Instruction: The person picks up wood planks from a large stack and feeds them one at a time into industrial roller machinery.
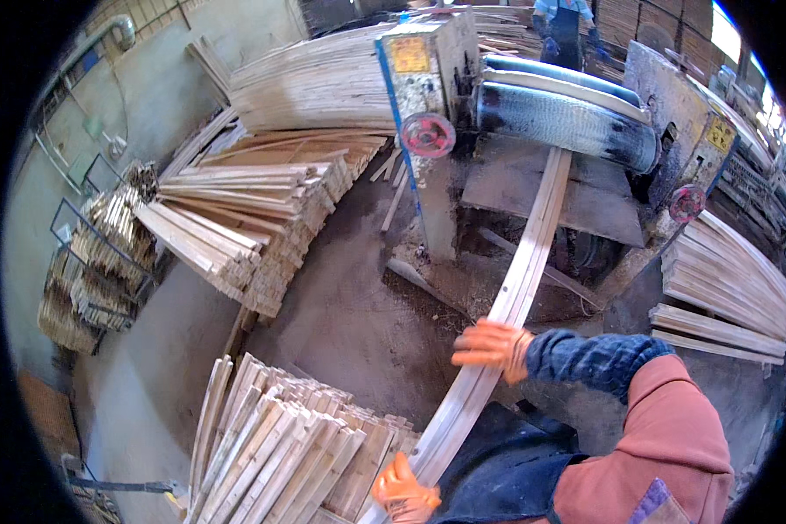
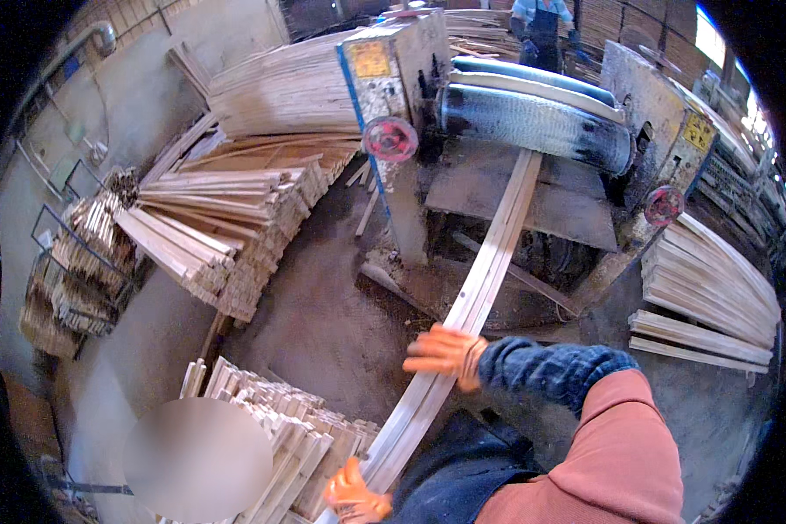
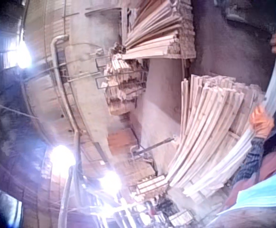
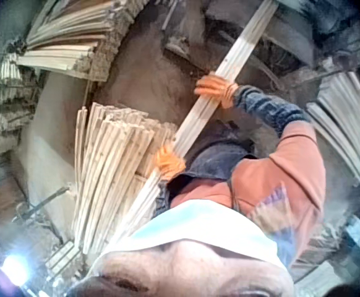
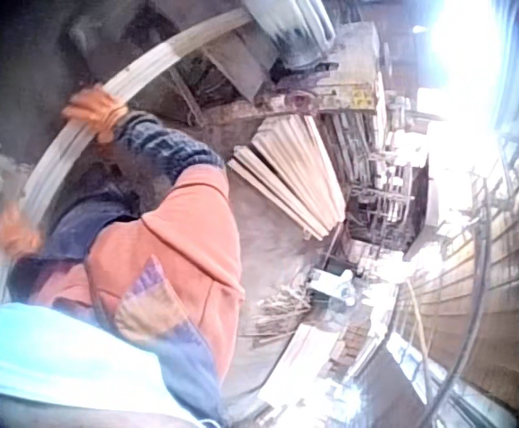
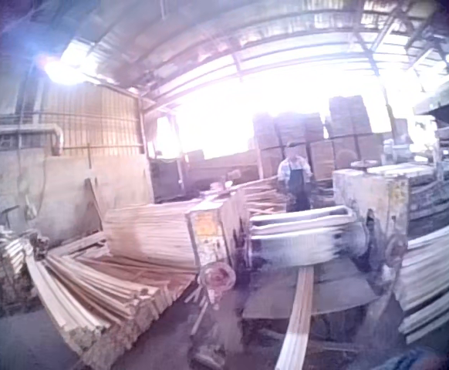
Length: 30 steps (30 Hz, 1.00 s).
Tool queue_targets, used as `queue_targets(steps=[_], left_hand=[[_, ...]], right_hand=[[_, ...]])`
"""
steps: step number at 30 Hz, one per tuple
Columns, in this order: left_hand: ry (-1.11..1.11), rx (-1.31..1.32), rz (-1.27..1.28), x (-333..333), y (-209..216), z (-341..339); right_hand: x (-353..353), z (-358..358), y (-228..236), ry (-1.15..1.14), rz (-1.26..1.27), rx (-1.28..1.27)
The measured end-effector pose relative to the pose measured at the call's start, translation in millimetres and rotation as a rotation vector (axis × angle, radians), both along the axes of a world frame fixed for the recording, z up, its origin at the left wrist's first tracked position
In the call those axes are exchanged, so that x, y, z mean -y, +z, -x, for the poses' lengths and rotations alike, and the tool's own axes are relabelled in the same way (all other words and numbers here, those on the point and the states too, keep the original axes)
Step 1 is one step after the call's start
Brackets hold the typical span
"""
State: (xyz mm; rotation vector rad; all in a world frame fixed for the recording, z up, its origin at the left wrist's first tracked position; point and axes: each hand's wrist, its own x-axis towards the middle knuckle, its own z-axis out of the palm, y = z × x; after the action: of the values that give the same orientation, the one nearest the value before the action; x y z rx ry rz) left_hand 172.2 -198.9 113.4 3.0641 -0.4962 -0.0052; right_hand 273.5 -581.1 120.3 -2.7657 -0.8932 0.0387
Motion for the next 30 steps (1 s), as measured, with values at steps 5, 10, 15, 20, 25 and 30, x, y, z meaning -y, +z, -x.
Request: queue_targets(steps=[5,10,15,20,25,30], left_hand=[[-0.150,-0.015,0.371,52,14,-26],[0.010,0.115,0.298,4,12,29],[0.209,-0.143,-0.117,-163,7,93],[0.329,-0.198,-0.172,-176,8,90],[0.305,-0.322,-0.169,-103,26,62],[0.224,-0.407,-0.105,-28,16,65]], right_hand=[[-31,13,-34,0.142,0.000,0.190],[26,-23,-18,0.177,0.095,0.129],[83,-45,-19,0.092,0.127,0.044],[88,-53,-21,-0.230,0.193,0.183],[13,-38,-26,0.242,-0.107,0.033],[-86,25,-41,0.568,-0.173,-0.074]])
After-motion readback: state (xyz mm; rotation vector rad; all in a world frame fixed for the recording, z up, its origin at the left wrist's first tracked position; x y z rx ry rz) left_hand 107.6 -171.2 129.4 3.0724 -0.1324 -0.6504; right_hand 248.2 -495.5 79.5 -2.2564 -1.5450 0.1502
